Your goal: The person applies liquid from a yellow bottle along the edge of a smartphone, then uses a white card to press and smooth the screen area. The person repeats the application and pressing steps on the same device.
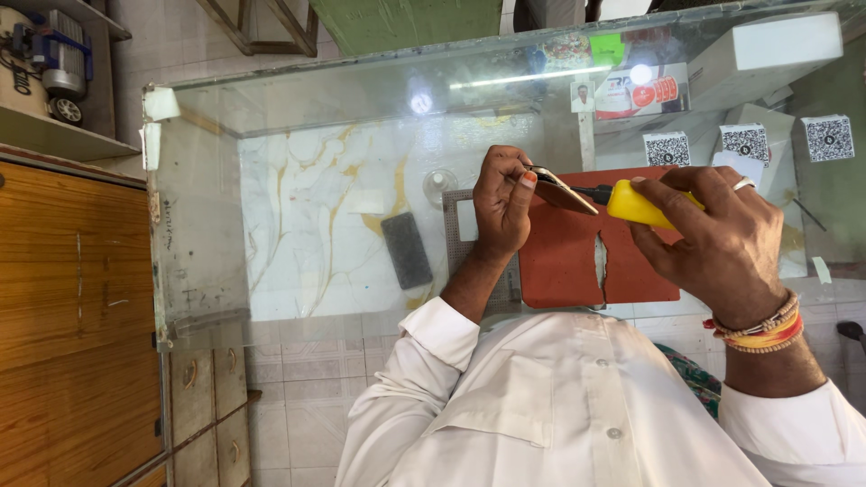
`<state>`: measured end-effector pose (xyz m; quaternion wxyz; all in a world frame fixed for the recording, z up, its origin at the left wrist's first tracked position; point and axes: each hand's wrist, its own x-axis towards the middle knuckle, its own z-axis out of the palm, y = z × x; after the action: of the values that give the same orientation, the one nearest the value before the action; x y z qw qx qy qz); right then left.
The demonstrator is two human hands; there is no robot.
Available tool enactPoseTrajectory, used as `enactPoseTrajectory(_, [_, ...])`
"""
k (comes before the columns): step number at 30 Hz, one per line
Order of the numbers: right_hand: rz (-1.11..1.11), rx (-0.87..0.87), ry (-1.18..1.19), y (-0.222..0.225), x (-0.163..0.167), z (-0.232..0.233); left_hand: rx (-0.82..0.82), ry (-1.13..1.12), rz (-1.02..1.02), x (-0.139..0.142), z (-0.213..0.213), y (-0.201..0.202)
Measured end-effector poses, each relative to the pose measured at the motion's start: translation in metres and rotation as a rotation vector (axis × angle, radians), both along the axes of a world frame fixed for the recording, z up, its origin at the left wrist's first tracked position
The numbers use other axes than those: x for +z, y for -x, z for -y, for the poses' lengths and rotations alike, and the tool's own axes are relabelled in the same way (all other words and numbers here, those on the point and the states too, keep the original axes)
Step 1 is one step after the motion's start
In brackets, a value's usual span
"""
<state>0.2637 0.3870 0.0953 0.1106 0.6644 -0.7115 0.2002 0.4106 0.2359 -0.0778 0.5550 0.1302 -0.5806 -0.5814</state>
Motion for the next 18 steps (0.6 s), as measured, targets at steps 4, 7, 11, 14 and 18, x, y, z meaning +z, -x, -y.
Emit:
enactPoseTrajectory(4, [0.057,0.012,0.066,-0.001,0.006,-0.001,-0.012,-0.025,0.003,0.008,0.001,-0.001])
enactPoseTrajectory(7, [0.124,0.009,0.082,0.000,0.006,-0.006,-0.015,0.065,0.056,0.020,-0.004,-0.005])
enactPoseTrajectory(11, [0.248,-0.036,0.096,0.005,0.004,-0.024,-0.012,0.285,0.209,0.039,-0.016,-0.006])
enactPoseTrajectory(14, [0.251,-0.087,0.105,0.007,0.003,-0.041,0.024,0.432,0.261,0.051,-0.024,0.004])
enactPoseTrajectory(18, [0.211,-0.142,0.098,0.006,0.006,-0.062,0.049,0.613,0.351,0.059,-0.036,0.017])
